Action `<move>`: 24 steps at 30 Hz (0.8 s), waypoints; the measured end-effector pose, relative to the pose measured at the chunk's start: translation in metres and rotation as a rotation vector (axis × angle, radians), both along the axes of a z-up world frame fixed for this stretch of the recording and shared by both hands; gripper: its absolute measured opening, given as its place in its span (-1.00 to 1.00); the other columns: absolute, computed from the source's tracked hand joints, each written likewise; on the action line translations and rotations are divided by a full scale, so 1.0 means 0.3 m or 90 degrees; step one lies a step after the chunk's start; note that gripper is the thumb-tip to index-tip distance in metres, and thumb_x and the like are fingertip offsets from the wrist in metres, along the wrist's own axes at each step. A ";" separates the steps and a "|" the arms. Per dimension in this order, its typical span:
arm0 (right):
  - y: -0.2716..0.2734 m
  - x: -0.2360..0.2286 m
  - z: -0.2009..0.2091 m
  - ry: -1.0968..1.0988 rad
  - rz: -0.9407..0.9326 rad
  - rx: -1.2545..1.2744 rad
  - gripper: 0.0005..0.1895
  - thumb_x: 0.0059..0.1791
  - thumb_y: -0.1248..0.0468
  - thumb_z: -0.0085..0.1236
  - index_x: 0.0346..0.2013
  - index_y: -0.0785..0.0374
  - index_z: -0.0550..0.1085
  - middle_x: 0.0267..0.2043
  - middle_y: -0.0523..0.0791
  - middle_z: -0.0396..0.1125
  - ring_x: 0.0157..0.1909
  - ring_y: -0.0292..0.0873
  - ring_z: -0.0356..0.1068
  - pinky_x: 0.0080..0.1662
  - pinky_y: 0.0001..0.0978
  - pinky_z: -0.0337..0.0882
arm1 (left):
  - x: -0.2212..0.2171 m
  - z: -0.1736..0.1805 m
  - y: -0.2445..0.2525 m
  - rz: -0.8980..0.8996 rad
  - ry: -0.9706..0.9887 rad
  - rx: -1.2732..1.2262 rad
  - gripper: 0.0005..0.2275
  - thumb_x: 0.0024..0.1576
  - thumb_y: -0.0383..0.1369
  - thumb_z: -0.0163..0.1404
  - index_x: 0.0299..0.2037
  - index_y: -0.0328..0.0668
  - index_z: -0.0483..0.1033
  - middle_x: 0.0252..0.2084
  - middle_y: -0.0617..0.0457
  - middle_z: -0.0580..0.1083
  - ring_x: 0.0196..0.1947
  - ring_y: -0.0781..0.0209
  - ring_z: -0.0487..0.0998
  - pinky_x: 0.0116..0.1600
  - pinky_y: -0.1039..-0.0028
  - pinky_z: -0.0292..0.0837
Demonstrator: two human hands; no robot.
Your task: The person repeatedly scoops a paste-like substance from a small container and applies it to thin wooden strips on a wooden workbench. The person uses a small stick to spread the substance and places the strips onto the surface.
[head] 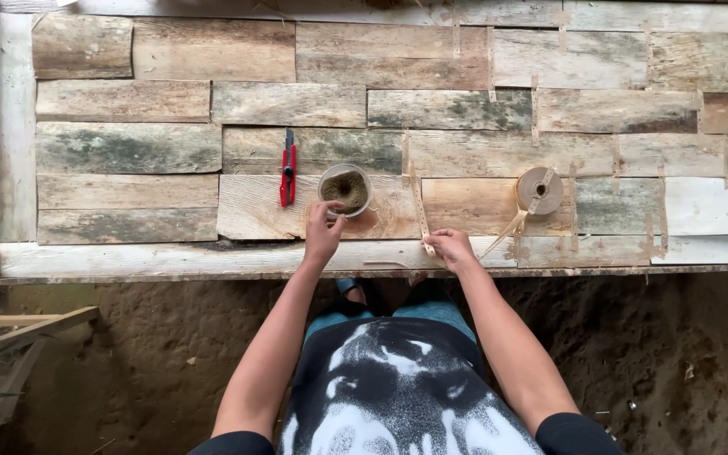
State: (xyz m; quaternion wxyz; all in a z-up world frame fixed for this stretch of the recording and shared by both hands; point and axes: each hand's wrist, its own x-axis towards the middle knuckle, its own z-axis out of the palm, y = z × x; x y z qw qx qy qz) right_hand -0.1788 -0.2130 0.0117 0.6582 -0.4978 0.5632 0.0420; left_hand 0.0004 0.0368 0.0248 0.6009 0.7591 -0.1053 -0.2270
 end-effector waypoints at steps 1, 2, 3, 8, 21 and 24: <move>-0.007 -0.004 -0.015 0.001 0.000 -0.001 -0.60 -0.24 0.46 0.39 -0.15 0.26 0.47 -0.36 -0.13 0.44 -0.32 -0.25 0.52 -0.27 -0.54 0.53 | 0.001 0.000 0.000 0.000 0.001 -0.001 -0.81 0.20 -0.58 0.03 -0.01 -0.21 0.51 0.03 -0.03 0.36 -0.14 0.06 0.66 -0.04 0.41 0.62; -0.013 -0.007 -0.031 -0.001 -0.014 -0.007 -0.60 -0.24 0.46 0.40 -0.16 0.26 0.47 -0.36 -0.12 0.43 -0.32 -0.25 0.52 -0.28 -0.53 0.53 | 0.003 -0.001 0.000 0.001 -0.002 -0.002 -0.81 0.20 -0.59 0.03 -0.02 -0.21 0.51 0.02 -0.03 0.36 -0.15 0.06 0.66 -0.04 0.41 0.62; -0.016 -0.014 -0.047 -0.001 -0.027 -0.012 -0.61 -0.23 0.45 0.40 -0.16 0.27 0.47 -0.37 -0.11 0.43 -0.32 -0.24 0.52 -0.29 -0.52 0.52 | 0.002 -0.002 0.004 0.001 -0.003 -0.003 -0.81 0.20 -0.59 0.03 -0.02 -0.22 0.52 0.01 -0.03 0.36 -0.15 0.07 0.66 -0.05 0.41 0.63; 0.027 0.000 0.082 0.028 0.002 -0.023 -0.65 -0.21 0.40 0.39 -0.20 0.21 0.47 -0.42 -0.16 0.42 -0.39 -0.29 0.50 -0.36 -0.53 0.53 | -0.010 -0.012 0.005 0.001 -0.001 -0.005 -0.80 0.18 -0.60 0.03 -0.02 -0.22 0.52 0.02 -0.04 0.35 -0.16 0.06 0.66 -0.06 0.40 0.63; -0.012 -0.067 -0.147 0.021 -0.025 -0.028 -0.57 -0.26 0.47 0.42 -0.15 0.32 0.46 -0.37 -0.05 0.45 -0.31 -0.18 0.56 -0.28 -0.43 0.57 | -0.019 -0.022 0.018 0.000 -0.002 -0.019 -0.78 0.17 -0.61 0.02 -0.02 -0.19 0.53 -0.02 -0.02 0.36 -0.20 0.05 0.67 -0.09 0.41 0.63; -0.026 -0.080 -0.173 0.021 -0.023 -0.034 -0.55 -0.26 0.52 0.37 -0.10 0.38 0.45 -0.35 -0.05 0.43 -0.27 -0.17 0.55 -0.24 -0.42 0.58 | -0.018 -0.022 0.016 -0.001 0.002 -0.024 -0.78 0.17 -0.61 0.01 -0.02 -0.18 0.53 -0.01 -0.01 0.36 -0.20 0.06 0.67 -0.09 0.41 0.63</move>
